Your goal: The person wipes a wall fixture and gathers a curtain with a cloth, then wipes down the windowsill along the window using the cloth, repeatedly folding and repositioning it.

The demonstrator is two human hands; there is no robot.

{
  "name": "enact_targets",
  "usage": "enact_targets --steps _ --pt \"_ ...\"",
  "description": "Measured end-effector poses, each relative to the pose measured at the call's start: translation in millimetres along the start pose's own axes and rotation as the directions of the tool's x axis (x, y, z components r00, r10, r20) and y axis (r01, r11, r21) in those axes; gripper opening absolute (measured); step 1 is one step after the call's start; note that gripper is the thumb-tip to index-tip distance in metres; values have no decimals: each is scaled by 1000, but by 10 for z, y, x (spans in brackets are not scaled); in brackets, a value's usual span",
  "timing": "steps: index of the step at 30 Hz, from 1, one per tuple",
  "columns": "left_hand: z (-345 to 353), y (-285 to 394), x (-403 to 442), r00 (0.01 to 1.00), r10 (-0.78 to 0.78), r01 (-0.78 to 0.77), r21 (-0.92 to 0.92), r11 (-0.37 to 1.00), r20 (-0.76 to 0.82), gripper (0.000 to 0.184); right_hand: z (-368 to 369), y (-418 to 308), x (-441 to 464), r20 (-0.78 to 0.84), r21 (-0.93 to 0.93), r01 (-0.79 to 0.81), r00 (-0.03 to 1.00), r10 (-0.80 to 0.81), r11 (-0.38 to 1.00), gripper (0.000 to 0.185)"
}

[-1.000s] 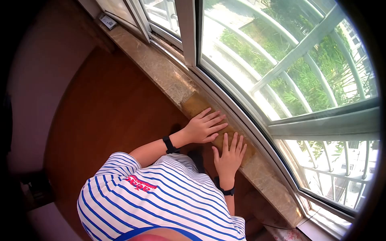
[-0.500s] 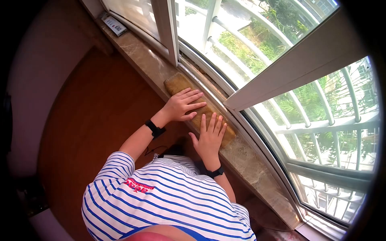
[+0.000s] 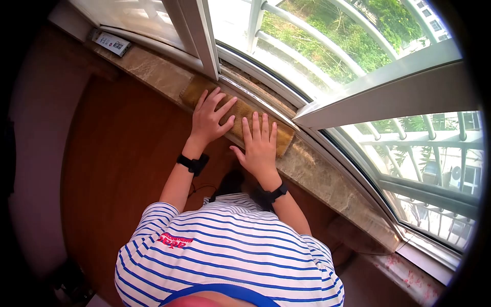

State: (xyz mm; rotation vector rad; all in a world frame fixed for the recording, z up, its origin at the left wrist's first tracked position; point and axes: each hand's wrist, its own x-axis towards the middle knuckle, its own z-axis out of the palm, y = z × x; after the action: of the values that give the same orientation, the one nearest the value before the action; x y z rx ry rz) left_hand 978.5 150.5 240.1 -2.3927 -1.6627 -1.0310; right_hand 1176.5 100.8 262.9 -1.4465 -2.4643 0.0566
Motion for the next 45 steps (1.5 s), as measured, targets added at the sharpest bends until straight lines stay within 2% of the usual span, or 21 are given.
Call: enact_targets --steps 1,3,4,9,12,15,18,22,25,27,28,31,32,33,35,38,40,41,42,43,45 --pt "-31 60 -8 1000 18 -18 -9 1000 0 45 -22 14 -8 -9 -8 -16 1000 16 1000 87" --pt "-67 122 -3 982 -147 164 146 976 -120 49 -32 67 35 -7 53 -2 1000 2 999 86" --pt "-32 118 -23 980 -170 184 144 972 -102 50 -44 85 23 -15 64 -3 1000 4 998 86" --pt "180 170 147 992 -127 126 148 981 -4 50 -86 308 56 -43 59 -39 998 42 998 83" --pt "326 353 234 993 -117 119 272 955 -25 49 -178 521 -52 -120 120 -7 992 21 993 72" --pt "490 716 298 995 -98 83 334 939 30 51 -224 855 -313 -153 119 -29 987 47 992 71" --pt "747 1247 346 998 -26 8 302 953 58 55 -429 1192 -712 -152 94 -126 979 139 988 68" --pt "546 1604 375 993 71 -91 216 972 97 59 -689 1147 -987 -161 45 -263 950 267 964 67" --pt "875 2717 176 976 189 -205 172 963 106 57 -904 1889 -2004 -220 33 -354 910 352 935 60" --pt "1197 3562 214 935 318 -308 -88 947 158 53 -1171 2565 -2714 -320 -36 -450 851 417 892 53" --pt "1256 3797 237 909 400 -390 -96 916 121 50 -1224 2705 -2929 -323 -30 -472 839 438 881 53" --pt "1382 4223 168 845 511 -489 -160 858 156 48 -1342 2937 -3351 -411 -32 -592 742 530 805 47" --pt "1373 4270 164 832 530 -523 -85 848 165 46 -1322 2929 -3373 -423 -1 -586 734 531 810 49" --pt "1388 4302 167 824 543 -536 -88 840 159 46 -1315 2922 -3355 -435 -2 -595 724 535 804 49" --pt "1514 4459 70 860 486 -493 13 870 157 41 -1304 2983 -3460 -473 -14 -569 728 497 822 52" --pt "1613 4573 -70 911 392 -388 -55 920 128 36 -1308 3130 -3635 -473 -17 -557 736 484 830 56" --pt "1605 4672 -131 935 330 -330 -18 944 132 34 -1355 3184 -3736 -444 19 -464 790 424 885 55" --pt "1617 4751 -156 943 306 -311 25 950 129 34 -1365 3220 -3795 -450 13 -479 782 432 878 55" --pt "1629 4847 -170 947 304 -313 86 946 101 32 -1365 3261 -3862 -457 54 -423 795 399 905 54" --pt "1677 4904 -179 942 323 -330 72 941 89 32 -1362 3304 -3919 -471 87 -363 805 360 928 52" --pt "1800 4966 -224 956 292 -291 171 941 23 30 -1347 3353 -4036 -491 68 -348 804 335 935 50"
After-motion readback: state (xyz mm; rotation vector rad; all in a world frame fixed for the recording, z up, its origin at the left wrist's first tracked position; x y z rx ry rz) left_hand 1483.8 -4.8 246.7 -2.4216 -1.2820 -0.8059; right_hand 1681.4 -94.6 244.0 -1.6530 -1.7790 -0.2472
